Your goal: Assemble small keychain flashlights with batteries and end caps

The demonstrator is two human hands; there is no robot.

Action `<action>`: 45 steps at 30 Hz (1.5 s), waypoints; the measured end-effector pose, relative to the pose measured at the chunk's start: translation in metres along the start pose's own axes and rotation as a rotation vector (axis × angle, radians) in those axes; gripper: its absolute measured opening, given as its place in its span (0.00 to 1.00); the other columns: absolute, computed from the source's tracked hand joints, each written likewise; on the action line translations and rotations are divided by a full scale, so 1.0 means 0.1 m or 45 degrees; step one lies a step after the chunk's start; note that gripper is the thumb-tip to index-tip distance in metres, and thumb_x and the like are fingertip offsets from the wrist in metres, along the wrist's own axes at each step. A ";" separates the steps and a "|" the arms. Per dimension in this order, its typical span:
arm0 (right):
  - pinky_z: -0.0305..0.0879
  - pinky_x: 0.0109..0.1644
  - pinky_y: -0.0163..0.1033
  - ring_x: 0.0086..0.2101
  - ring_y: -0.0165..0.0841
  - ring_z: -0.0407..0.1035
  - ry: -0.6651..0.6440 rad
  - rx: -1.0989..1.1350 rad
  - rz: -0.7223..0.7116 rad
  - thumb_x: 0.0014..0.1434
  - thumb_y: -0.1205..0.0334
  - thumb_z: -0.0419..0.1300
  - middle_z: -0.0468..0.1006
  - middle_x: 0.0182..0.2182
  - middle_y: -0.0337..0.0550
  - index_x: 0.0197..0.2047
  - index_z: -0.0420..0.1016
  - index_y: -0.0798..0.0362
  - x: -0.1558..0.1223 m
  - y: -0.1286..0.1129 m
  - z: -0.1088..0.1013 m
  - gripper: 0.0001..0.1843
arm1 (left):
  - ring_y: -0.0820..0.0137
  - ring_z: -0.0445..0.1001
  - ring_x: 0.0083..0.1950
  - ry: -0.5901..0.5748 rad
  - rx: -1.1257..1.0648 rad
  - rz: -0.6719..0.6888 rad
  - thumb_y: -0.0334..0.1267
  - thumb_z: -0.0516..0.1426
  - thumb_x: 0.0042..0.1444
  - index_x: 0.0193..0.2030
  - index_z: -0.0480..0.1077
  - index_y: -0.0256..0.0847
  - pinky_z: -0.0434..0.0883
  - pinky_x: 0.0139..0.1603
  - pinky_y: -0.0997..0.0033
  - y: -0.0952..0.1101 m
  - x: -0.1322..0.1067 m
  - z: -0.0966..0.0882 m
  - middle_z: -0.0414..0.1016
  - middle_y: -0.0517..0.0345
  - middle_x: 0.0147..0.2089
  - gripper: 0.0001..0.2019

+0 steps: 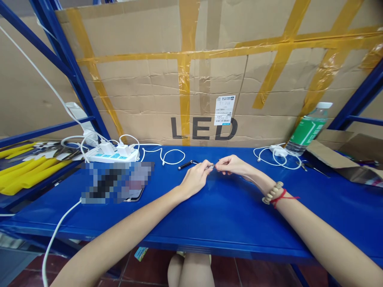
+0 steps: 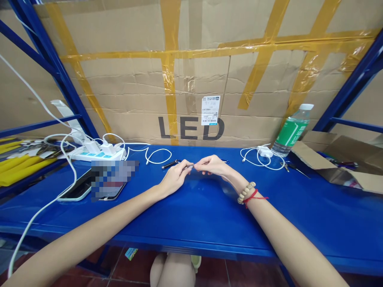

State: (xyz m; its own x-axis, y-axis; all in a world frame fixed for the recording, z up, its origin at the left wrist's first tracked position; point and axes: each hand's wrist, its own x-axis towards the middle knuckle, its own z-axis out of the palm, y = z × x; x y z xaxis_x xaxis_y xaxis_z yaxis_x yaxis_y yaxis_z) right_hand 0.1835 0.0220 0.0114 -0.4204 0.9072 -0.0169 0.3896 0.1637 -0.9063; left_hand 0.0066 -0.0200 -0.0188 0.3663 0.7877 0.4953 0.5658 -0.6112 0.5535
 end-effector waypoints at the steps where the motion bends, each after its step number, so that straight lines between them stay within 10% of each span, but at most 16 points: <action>1: 0.54 0.20 0.29 0.21 0.24 0.62 -0.009 -0.006 0.005 0.38 0.52 0.67 0.72 0.20 0.39 0.23 0.76 0.56 0.01 0.01 0.00 0.15 | 0.68 0.72 0.40 -0.003 0.004 0.003 0.35 0.45 0.61 0.41 0.64 0.42 0.67 0.42 0.70 0.00 0.00 0.00 0.73 0.57 0.38 0.08; 22: 0.51 0.18 0.26 0.20 0.23 0.62 -0.103 0.007 0.027 0.39 0.51 0.67 0.69 0.19 0.37 0.23 0.71 0.56 0.03 0.10 0.04 0.16 | 0.67 0.72 0.45 0.013 0.020 0.101 0.31 0.48 0.60 0.44 0.65 0.41 0.68 0.46 0.68 -0.08 0.01 0.03 0.74 0.54 0.44 0.09; 33: 0.61 0.21 0.32 0.19 0.26 0.65 0.268 -0.109 -0.457 0.42 0.51 0.66 0.75 0.25 0.43 0.34 0.76 0.57 0.04 0.05 0.08 0.19 | 0.69 0.74 0.38 0.139 -0.270 -0.045 0.33 0.48 0.59 0.44 0.65 0.40 0.69 0.38 0.73 -0.11 0.06 0.09 0.74 0.55 0.36 0.08; 45: 0.64 0.23 0.34 0.20 0.25 0.66 0.199 -0.225 -0.804 0.47 0.55 0.65 0.73 0.28 0.42 0.29 0.79 0.53 0.04 0.05 -0.01 0.10 | 0.72 0.70 0.31 0.060 -0.349 -0.049 0.34 0.46 0.60 0.42 0.65 0.36 0.65 0.37 0.73 -0.08 0.09 0.05 0.69 0.60 0.27 0.09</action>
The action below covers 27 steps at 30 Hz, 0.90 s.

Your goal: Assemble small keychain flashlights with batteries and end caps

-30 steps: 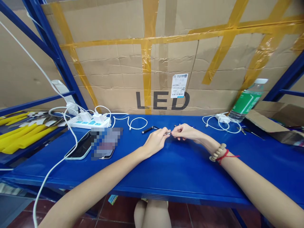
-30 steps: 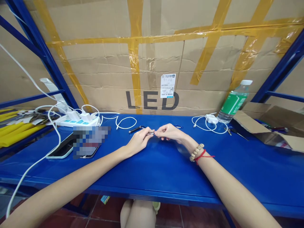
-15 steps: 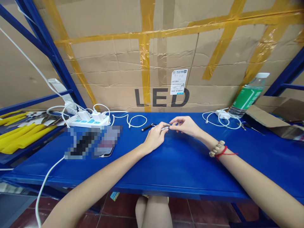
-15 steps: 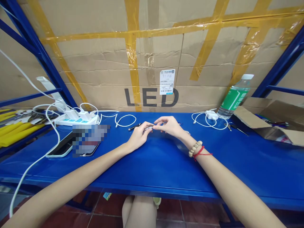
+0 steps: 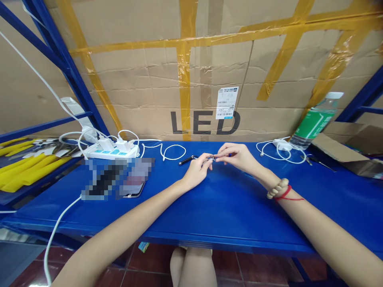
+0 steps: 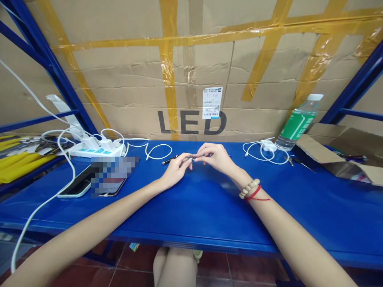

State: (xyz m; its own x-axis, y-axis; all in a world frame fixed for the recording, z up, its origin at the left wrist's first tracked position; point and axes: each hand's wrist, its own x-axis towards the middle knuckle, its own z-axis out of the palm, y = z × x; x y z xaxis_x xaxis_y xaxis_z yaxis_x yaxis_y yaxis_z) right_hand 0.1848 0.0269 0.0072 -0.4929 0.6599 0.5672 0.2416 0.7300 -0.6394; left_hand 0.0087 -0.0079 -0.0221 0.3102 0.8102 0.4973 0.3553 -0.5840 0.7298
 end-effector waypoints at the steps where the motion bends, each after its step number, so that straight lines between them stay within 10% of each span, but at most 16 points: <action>1: 0.64 0.22 0.34 0.20 0.25 0.66 -0.005 0.028 0.016 0.46 0.55 0.65 0.73 0.27 0.42 0.28 0.79 0.54 0.00 -0.01 0.00 0.11 | 0.72 0.69 0.31 -0.015 0.002 0.010 0.34 0.46 0.60 0.42 0.64 0.36 0.65 0.37 0.73 -0.01 0.00 0.00 0.69 0.60 0.27 0.09; 27: 0.57 0.20 0.30 0.19 0.25 0.63 -0.199 0.153 0.558 0.42 0.52 0.65 0.72 0.18 0.39 0.24 0.75 0.58 0.00 -0.15 0.01 0.15 | 0.67 0.74 0.43 -0.005 0.125 0.103 0.34 0.50 0.58 0.36 0.61 0.40 0.69 0.42 0.70 -0.04 -0.07 0.01 0.74 0.52 0.44 0.01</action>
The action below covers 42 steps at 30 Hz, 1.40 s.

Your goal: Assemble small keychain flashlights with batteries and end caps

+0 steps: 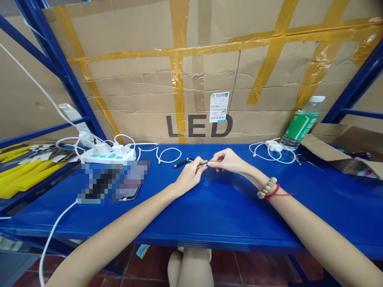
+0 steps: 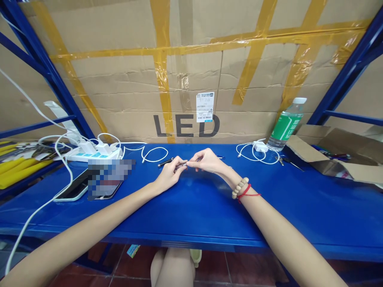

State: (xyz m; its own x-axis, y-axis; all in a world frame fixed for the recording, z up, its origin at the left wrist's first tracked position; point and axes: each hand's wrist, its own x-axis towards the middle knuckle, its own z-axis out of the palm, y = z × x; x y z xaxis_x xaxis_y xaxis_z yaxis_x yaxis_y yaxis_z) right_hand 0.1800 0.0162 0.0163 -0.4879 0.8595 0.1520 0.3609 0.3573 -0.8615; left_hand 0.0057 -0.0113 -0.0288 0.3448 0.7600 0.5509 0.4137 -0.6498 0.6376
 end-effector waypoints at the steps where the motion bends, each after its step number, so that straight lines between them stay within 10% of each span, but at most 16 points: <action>1: 0.57 0.21 0.30 0.20 0.25 0.63 -0.013 0.023 0.038 0.42 0.51 0.65 0.71 0.18 0.39 0.25 0.75 0.58 0.00 0.00 0.00 0.16 | 0.67 0.74 0.43 0.010 -0.004 0.006 0.34 0.50 0.58 0.37 0.61 0.40 0.70 0.42 0.70 0.01 0.00 0.00 0.74 0.52 0.43 0.01; 9: 0.55 0.23 0.27 0.23 0.21 0.61 -0.153 0.250 0.273 0.39 0.48 0.67 0.71 0.24 0.37 0.26 0.75 0.56 -0.01 0.06 -0.03 0.18 | 0.69 0.74 0.41 -0.029 0.036 0.090 0.33 0.48 0.60 0.55 0.59 0.41 0.69 0.43 0.71 0.05 -0.01 -0.01 0.76 0.55 0.40 0.15; 16: 0.54 0.21 0.26 0.22 0.22 0.62 -0.078 0.211 0.307 0.38 0.47 0.67 0.70 0.20 0.36 0.25 0.74 0.55 0.03 0.13 0.02 0.19 | 0.69 0.73 0.40 -0.005 0.086 0.069 0.34 0.47 0.60 0.45 0.66 0.39 0.67 0.42 0.72 0.05 0.01 -0.02 0.74 0.54 0.39 0.10; 30: 0.63 0.22 0.33 0.19 0.24 0.65 0.111 0.118 -0.375 0.42 0.52 0.66 0.74 0.29 0.42 0.30 0.78 0.56 0.08 0.15 0.00 0.16 | 0.74 0.66 0.27 -0.039 0.010 -0.059 0.35 0.42 0.61 0.37 0.63 0.38 0.63 0.34 0.75 0.05 0.07 -0.02 0.66 0.63 0.24 0.10; 42: 0.67 0.24 0.35 0.22 0.27 0.68 0.056 -0.008 -0.436 0.41 0.54 0.67 0.74 0.29 0.43 0.30 0.79 0.54 0.08 0.16 -0.06 0.13 | 0.75 0.65 0.26 -0.172 0.027 -0.048 0.36 0.42 0.61 0.30 0.61 0.39 0.61 0.32 0.76 0.01 0.06 -0.01 0.64 0.64 0.23 0.12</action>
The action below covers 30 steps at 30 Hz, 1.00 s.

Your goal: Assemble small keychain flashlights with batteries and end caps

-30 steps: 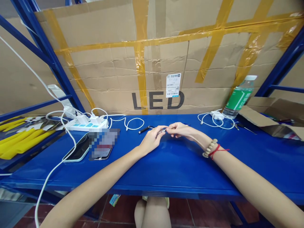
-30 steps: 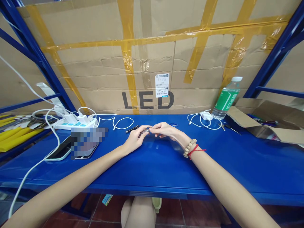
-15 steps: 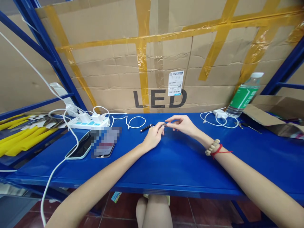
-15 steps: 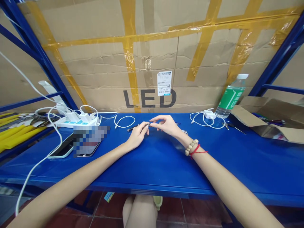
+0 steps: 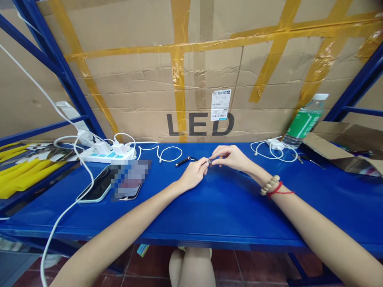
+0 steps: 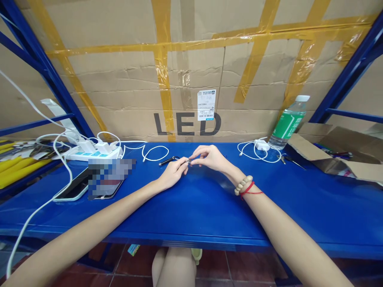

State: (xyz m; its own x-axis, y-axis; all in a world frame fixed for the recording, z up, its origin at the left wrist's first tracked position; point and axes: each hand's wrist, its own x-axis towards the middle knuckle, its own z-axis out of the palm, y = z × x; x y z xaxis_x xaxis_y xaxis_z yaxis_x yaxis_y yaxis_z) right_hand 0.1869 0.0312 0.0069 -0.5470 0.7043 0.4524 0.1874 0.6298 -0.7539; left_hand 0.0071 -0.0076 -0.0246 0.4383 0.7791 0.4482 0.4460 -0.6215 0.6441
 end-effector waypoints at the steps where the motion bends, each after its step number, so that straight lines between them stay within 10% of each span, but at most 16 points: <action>1: 0.67 0.24 0.35 0.22 0.27 0.67 -0.012 0.013 0.007 0.41 0.53 0.67 0.74 0.29 0.43 0.29 0.78 0.55 0.00 0.00 0.00 0.14 | 0.75 0.65 0.26 -0.007 0.020 -0.002 0.36 0.42 0.61 0.29 0.61 0.39 0.61 0.32 0.76 -0.01 0.00 0.00 0.64 0.64 0.23 0.12; 30: 0.55 0.21 0.26 0.22 0.22 0.61 -0.096 0.190 0.711 0.41 0.47 0.66 0.70 0.21 0.37 0.26 0.78 0.54 -0.05 -0.10 0.08 0.17 | 0.67 0.72 0.40 0.068 0.190 -0.047 0.35 0.47 0.60 0.41 0.64 0.42 0.66 0.40 0.70 0.01 -0.04 -0.01 0.74 0.58 0.37 0.07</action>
State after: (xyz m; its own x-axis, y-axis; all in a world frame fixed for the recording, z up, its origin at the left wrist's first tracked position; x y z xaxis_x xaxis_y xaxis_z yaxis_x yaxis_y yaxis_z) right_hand 0.1812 0.0189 0.0085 -0.4560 0.8876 -0.0644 0.3504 0.1125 -0.9298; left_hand 0.0056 -0.0109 -0.0252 0.3795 0.8022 0.4608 0.5735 -0.5949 0.5633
